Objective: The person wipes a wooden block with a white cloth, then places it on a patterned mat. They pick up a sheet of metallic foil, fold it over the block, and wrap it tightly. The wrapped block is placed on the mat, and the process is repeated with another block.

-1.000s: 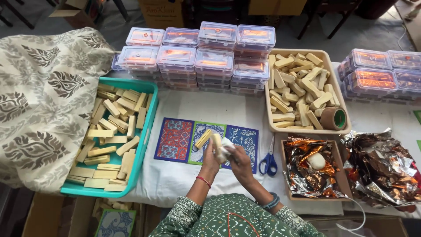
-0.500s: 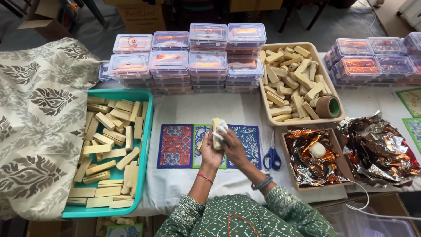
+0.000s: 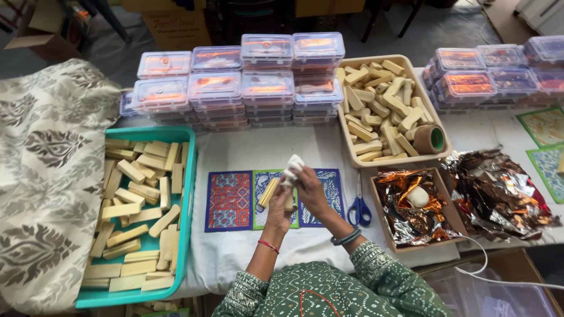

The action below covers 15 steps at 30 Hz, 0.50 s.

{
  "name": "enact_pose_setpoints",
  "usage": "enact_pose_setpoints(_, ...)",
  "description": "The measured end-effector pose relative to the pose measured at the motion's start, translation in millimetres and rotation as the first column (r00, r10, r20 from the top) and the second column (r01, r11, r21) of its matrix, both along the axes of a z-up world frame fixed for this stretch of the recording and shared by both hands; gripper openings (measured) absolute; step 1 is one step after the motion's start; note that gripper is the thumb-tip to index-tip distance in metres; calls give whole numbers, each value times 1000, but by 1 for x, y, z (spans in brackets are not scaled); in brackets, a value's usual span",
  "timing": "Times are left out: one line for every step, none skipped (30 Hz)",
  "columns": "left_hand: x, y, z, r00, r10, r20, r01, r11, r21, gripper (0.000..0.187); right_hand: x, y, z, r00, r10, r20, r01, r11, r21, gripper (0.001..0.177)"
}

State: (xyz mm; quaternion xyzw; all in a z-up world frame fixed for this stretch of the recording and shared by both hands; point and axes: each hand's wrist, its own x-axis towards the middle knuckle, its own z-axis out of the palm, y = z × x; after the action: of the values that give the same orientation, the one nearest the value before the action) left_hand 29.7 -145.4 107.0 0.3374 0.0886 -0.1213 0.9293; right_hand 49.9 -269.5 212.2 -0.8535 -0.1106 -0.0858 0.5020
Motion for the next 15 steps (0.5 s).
enact_pose_setpoints(-2, 3, 23, 1000, -14, 1, 14, 1000, 1, 48, -7, 2, -3, 1000, -14, 1, 14, 1000, 1, 37)
enact_pose_setpoints(-4, 3, 45, 999, 15, -53, -13, 999, 44, 44, -13, 3, -6, 994, 47, 94, -42, 998, -56, 39)
enact_pose_setpoints(-5, 4, 68, 993, 46, -105, -37, 995, 90, 46, -20, 4, -9, 977, 114, 181, -93, 988, -120, 42)
enact_pose_setpoints(-6, 6, 74, 994, 41, -103, -32, 996, 88, 46, -30, 7, -12, 977, 109, 182, -87, 989, -122, 42)
enact_pose_setpoints(-7, 9, 80, 985, 93, -147, -86, 995, 51, 53, -40, 11, -15, 961, 175, 212, -140, 976, -168, 40)
enact_pose_setpoints(-8, 13, 87, 971, 146, -190, -145, 989, 19, 60, -49, 16, -18, 940, 243, 240, -194, 958, -213, 38)
enact_pose_setpoints(-7, 14, 73, 972, 144, -187, -142, 990, 20, 60, -50, 16, -11, 940, 241, 243, -191, 959, -212, 38)
enact_pose_setpoints(-5, 16, 60, 978, 151, -142, -157, 987, -31, 63, -49, 17, -4, 925, 283, 252, -224, 945, -240, 38)
enact_pose_setpoints(-3, 18, 46, 982, 161, -97, -169, 982, -83, 68, -49, 17, 3, 909, 325, 260, -255, 929, -269, 39)
enact_pose_setpoints(-4, 17, 45, 983, 156, -98, -164, 983, -80, 68, -41, 17, 9, 911, 320, 260, -251, 931, -267, 39)
enact_pose_setpoints(-5, 16, 43, 966, 168, -195, -166, 986, 27, 68, -33, 17, 14, 919, 251, 305, -158, 941, -299, 36)
enact_pose_setpoints(-5, 15, 42, 939, 188, -288, -156, 979, 131, 69, -24, 17, 20, 918, 182, 352, -62, 943, -327, 32)
enact_pose_setpoints(-6, 13, 44, 940, 183, -288, -150, 980, 133, 69, -20, 18, 31, 919, 177, 352, -57, 944, -326, 32)
enact_pose_setpoints(-5, 11, 46, 959, 189, -210, -146, 968, 203, 71, -14, 18, 42, 916, 125, 382, -7, 955, -296, 31)
enact_pose_setpoints(-5, 8, 49, 974, 188, -131, -147, 951, 271, 73, -8, 18, 52, 909, 73, 411, 42, 964, -264, 29)
